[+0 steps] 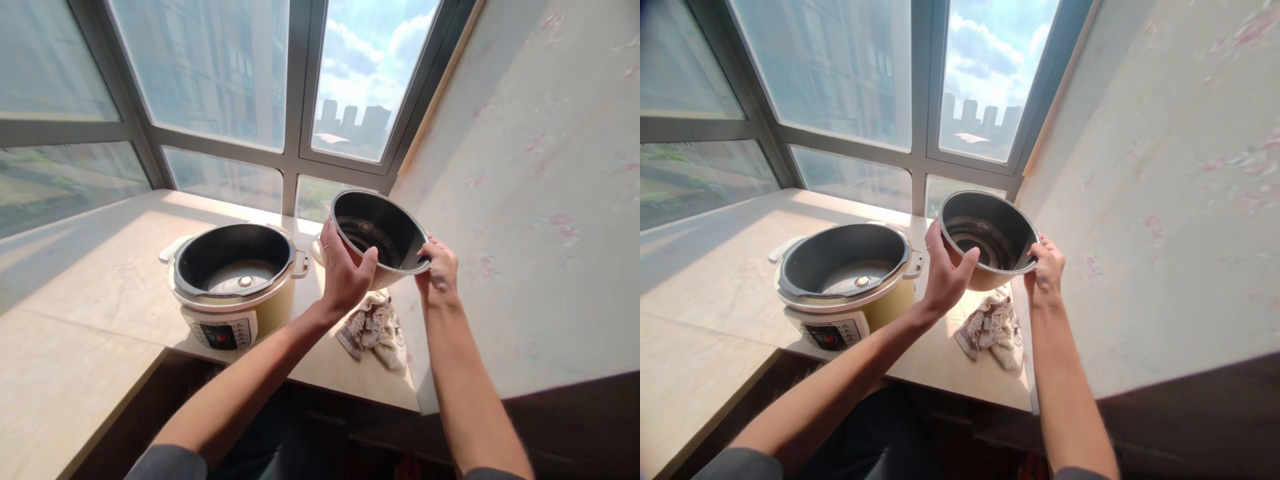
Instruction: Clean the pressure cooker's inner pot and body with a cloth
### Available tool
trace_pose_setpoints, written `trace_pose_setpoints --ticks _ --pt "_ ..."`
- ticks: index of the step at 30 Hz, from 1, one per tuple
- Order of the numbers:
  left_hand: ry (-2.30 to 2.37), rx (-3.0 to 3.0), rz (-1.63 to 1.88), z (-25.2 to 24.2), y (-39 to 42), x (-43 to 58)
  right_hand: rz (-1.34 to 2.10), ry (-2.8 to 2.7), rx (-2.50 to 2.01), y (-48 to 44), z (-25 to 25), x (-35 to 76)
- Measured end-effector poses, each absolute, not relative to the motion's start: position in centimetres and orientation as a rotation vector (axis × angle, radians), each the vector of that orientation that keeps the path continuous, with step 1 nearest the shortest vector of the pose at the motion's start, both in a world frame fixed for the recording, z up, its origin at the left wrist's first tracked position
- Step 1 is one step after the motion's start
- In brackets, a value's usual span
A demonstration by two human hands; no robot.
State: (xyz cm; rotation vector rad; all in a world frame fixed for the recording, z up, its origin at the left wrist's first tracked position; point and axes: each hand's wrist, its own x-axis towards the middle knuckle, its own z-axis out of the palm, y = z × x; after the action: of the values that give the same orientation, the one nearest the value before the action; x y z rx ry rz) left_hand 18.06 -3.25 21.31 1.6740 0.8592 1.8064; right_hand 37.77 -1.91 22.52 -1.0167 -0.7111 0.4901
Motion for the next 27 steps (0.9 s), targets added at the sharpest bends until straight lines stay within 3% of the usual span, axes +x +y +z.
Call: trace_pose_setpoints --ticks 14,27 --pt "1.117 1.716 1.798 10.7 -3.2 20.7 0.7 -0.479 -1.08 1.2 11.5 39.0" --pt "1.262 1.493 1.745 7.7 -3.9 21.0 0.839 -0.495 -1.137 2.9 7.2 38.8"
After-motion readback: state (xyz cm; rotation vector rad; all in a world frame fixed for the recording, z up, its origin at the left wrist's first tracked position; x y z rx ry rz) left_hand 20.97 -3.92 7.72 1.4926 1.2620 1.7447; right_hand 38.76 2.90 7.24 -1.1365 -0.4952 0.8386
